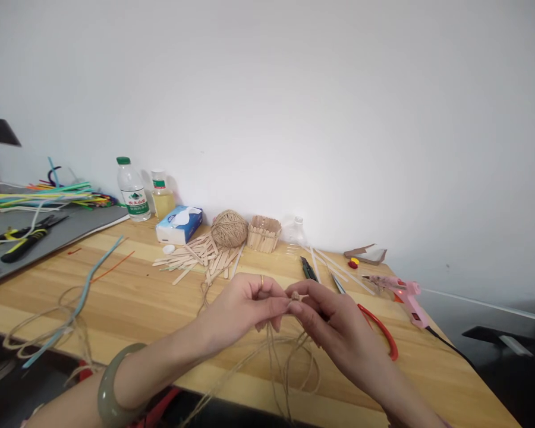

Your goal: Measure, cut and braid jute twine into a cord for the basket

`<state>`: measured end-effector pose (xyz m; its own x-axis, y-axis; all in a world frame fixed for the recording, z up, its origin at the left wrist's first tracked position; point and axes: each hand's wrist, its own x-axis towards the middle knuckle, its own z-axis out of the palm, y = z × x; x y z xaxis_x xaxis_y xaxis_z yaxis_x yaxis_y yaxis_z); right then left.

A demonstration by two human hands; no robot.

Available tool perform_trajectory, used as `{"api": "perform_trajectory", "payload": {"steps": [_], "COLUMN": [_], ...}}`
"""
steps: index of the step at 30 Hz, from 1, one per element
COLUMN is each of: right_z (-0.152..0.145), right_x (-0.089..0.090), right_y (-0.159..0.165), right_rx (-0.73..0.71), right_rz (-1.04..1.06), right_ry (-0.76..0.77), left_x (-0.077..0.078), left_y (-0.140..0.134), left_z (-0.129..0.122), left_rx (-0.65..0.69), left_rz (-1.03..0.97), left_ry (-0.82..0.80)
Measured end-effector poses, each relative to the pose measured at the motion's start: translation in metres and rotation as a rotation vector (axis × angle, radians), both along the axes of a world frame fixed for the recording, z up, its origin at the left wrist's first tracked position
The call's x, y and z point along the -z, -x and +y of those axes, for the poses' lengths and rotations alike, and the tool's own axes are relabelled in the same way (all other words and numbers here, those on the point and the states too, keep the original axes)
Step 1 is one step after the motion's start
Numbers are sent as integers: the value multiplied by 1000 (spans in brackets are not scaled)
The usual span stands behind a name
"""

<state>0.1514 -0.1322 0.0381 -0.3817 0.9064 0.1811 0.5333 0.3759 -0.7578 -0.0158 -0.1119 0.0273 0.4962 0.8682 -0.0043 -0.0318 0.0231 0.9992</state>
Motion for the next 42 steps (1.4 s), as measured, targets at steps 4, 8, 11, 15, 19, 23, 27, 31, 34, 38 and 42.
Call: {"api": "perform_trajectory", "payload": {"steps": [4,8,11,15,19,23,27,31,34,38,42], "right_z": [0,1,0,-3,-3,1,3,3,3,3,5], "right_x": [2,6,6,4,2,4,7,8,6,3,5], "right_y": [2,2,2,1,2,4,7,8,9,10,11], "right_rx": [69,102,120,134,151,190,196,180,180,177,160], "right_rz": [36,94,108,103,120,170,236,301,347,364,367], "right_ry": [-107,-120,-133,-140,-153,-140,-109,-58,-12,44,116], "left_x": [0,5,9,9,1,-1,6,9,5,-3,-7], "left_y": [-1,-3,-3,-2,0,2,0,-4,-6,-5,-4], "left_z": [-1,1,3,4,0,-6,-7,-6,-5,-1,5], "left_rx": [8,36,100,154,59,-213,-333,-324,-313,-147,90], "left_rz": [-86,-273,-400,-368,-47,346,510,423,337,166,62], "left_ry": [67,244,406,392,-95,-903,-1265,-1189,-820,-202,34]}}
